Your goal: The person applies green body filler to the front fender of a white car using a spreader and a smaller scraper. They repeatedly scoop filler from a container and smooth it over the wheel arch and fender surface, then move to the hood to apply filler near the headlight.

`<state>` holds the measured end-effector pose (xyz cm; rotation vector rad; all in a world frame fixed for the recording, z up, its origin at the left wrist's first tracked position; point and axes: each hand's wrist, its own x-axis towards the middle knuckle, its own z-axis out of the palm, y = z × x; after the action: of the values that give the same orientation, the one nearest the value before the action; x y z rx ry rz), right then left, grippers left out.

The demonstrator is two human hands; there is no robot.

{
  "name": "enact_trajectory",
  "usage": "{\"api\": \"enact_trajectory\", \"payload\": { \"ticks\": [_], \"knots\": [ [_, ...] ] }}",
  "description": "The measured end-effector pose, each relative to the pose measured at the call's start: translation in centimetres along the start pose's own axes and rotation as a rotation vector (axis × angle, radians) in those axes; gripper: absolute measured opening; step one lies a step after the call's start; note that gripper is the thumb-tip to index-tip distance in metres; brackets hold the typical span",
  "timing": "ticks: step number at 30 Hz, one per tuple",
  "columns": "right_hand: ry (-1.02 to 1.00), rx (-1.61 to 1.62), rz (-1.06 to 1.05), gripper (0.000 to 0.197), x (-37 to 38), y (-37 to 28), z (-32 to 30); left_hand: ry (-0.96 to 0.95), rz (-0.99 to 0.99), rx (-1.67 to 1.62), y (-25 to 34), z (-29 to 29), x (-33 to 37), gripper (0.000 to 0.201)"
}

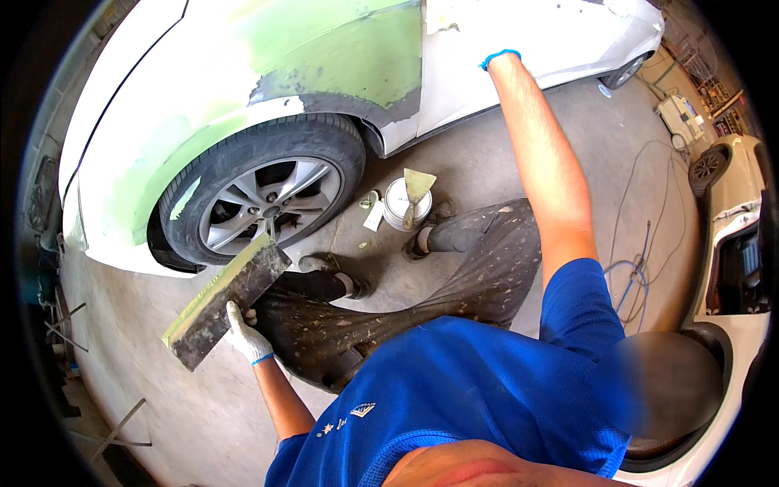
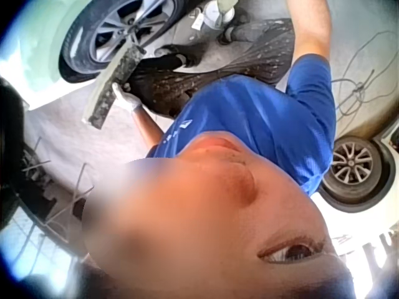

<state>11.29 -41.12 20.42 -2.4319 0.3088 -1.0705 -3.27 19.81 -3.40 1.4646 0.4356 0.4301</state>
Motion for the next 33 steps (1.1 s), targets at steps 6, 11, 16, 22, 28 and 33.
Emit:
{"api": "enact_trajectory", "payload": {
  "ticks": [6, 11, 16, 22, 28, 33],
  "knots": [
    [-0.004, -0.01, 0.007, 0.037, 0.1, -0.1, 0.2, -0.005, 0.004, -0.002, 0.9, 0.6, -0.6, 0.033],
    [-0.007, -0.01, 0.008, 0.038, -0.2, -0.5, 0.2, 0.009, -0.019, -0.003, 0.3, 0.0, -0.2, 0.033],
    [-0.013, -0.014, 0.011, 0.038, -0.8, -0.5, 0.4, 0.013, -0.004, 0.012, 0.5, 0.2, -0.4, 0.035],
    [-0.022, -0.009, 0.016, 0.038, -1.4, -0.8, 0.8, 0.014, 0.003, -0.002, -0.1, -0.2, -0.1, 0.035],
    [-0.036, 0.01, 0.029, 0.039, -2.3, -0.8, 1.1, 0.023, 0.01, 0.001, 0.1, 0.1, -0.1, 0.035],
    [-0.041, 0.069, 0.053, 0.04, -3.1, -0.8, 0.6, -0.012, 0.029, 0.011, 0.3, 0.0, -0.2, 0.035]
  ]
}}
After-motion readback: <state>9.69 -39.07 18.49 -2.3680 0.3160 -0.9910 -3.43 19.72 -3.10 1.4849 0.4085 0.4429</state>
